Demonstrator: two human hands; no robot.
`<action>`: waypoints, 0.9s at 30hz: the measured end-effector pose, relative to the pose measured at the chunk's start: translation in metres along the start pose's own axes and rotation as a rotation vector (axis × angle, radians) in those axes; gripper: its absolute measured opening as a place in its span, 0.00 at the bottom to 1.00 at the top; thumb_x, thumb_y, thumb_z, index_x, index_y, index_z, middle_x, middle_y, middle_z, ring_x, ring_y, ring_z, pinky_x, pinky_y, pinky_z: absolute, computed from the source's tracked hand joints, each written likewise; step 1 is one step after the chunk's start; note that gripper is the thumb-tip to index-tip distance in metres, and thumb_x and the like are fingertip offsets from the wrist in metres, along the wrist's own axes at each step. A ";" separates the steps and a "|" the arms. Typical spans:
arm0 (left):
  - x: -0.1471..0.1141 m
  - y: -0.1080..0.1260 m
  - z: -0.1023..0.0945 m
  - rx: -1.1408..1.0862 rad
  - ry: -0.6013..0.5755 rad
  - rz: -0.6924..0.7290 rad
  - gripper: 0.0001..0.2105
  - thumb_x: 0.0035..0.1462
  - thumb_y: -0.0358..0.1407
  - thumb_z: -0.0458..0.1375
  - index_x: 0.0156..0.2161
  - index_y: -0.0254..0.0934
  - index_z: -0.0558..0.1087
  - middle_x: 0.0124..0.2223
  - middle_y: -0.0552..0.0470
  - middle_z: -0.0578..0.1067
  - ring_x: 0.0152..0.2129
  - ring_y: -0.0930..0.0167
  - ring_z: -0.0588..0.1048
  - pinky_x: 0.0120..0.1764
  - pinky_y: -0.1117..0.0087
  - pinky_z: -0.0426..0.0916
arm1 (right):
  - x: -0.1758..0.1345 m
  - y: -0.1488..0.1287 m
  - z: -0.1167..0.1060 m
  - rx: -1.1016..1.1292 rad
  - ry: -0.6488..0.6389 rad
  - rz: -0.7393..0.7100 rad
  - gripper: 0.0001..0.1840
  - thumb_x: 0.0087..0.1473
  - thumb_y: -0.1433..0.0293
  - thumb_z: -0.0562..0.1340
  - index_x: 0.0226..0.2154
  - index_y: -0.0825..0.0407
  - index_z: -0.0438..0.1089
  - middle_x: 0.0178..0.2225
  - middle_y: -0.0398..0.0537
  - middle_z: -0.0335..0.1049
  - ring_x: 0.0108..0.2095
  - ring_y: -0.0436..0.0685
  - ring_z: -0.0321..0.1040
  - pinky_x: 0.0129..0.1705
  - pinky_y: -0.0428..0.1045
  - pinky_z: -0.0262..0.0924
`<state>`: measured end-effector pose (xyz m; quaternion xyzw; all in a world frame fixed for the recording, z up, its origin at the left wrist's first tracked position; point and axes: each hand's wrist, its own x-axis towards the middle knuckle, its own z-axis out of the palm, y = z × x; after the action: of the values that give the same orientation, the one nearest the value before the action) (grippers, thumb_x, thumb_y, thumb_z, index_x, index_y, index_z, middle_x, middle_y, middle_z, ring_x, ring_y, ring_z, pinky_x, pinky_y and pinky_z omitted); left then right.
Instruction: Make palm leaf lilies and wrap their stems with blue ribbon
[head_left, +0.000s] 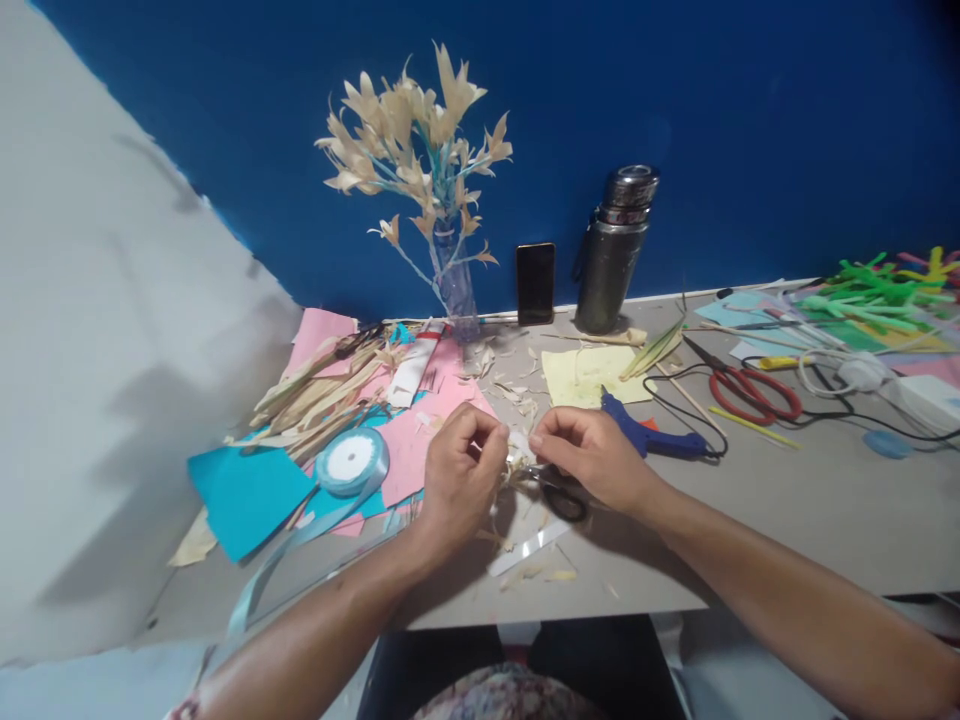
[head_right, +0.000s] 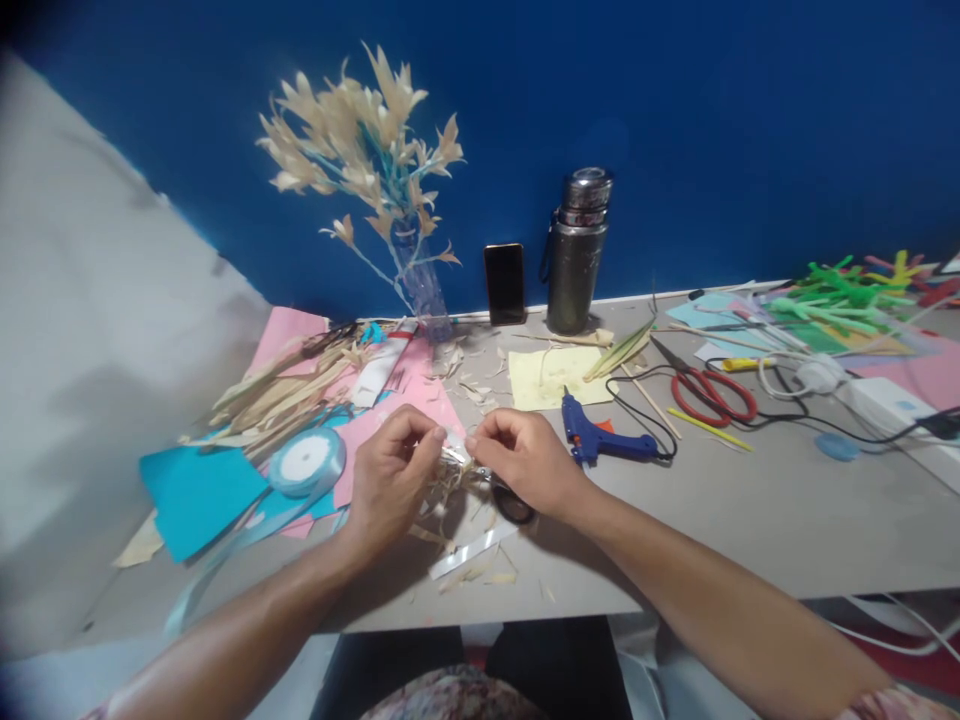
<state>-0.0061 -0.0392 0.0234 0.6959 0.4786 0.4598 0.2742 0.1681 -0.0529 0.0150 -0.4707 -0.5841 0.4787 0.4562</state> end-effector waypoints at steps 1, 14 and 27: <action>0.000 0.000 0.000 -0.003 -0.001 -0.010 0.09 0.58 0.32 0.56 0.26 0.37 0.67 0.27 0.56 0.69 0.24 0.75 0.67 0.27 0.74 0.61 | 0.000 0.000 0.000 0.040 -0.009 0.024 0.12 0.54 0.64 0.64 0.24 0.53 0.69 0.21 0.39 0.64 0.21 0.47 0.56 0.23 0.44 0.50; 0.006 -0.002 -0.003 -0.148 -0.005 -0.169 0.09 0.58 0.35 0.57 0.26 0.38 0.67 0.21 0.59 0.67 0.19 0.75 0.66 0.25 0.74 0.62 | 0.005 -0.001 0.001 0.392 0.080 0.181 0.14 0.42 0.62 0.71 0.22 0.53 0.69 0.15 0.35 0.57 0.16 0.44 0.46 0.18 0.43 0.40; 0.006 -0.003 -0.003 -0.135 -0.004 -0.162 0.09 0.57 0.35 0.57 0.26 0.37 0.67 0.22 0.58 0.67 0.19 0.75 0.66 0.24 0.74 0.62 | 0.004 0.001 0.002 0.451 0.142 0.105 0.08 0.38 0.72 0.69 0.17 0.54 0.68 0.28 0.44 0.73 0.18 0.43 0.51 0.19 0.44 0.45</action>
<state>-0.0090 -0.0330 0.0245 0.6358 0.5007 0.4661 0.3574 0.1653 -0.0493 0.0138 -0.4193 -0.4035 0.5858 0.5642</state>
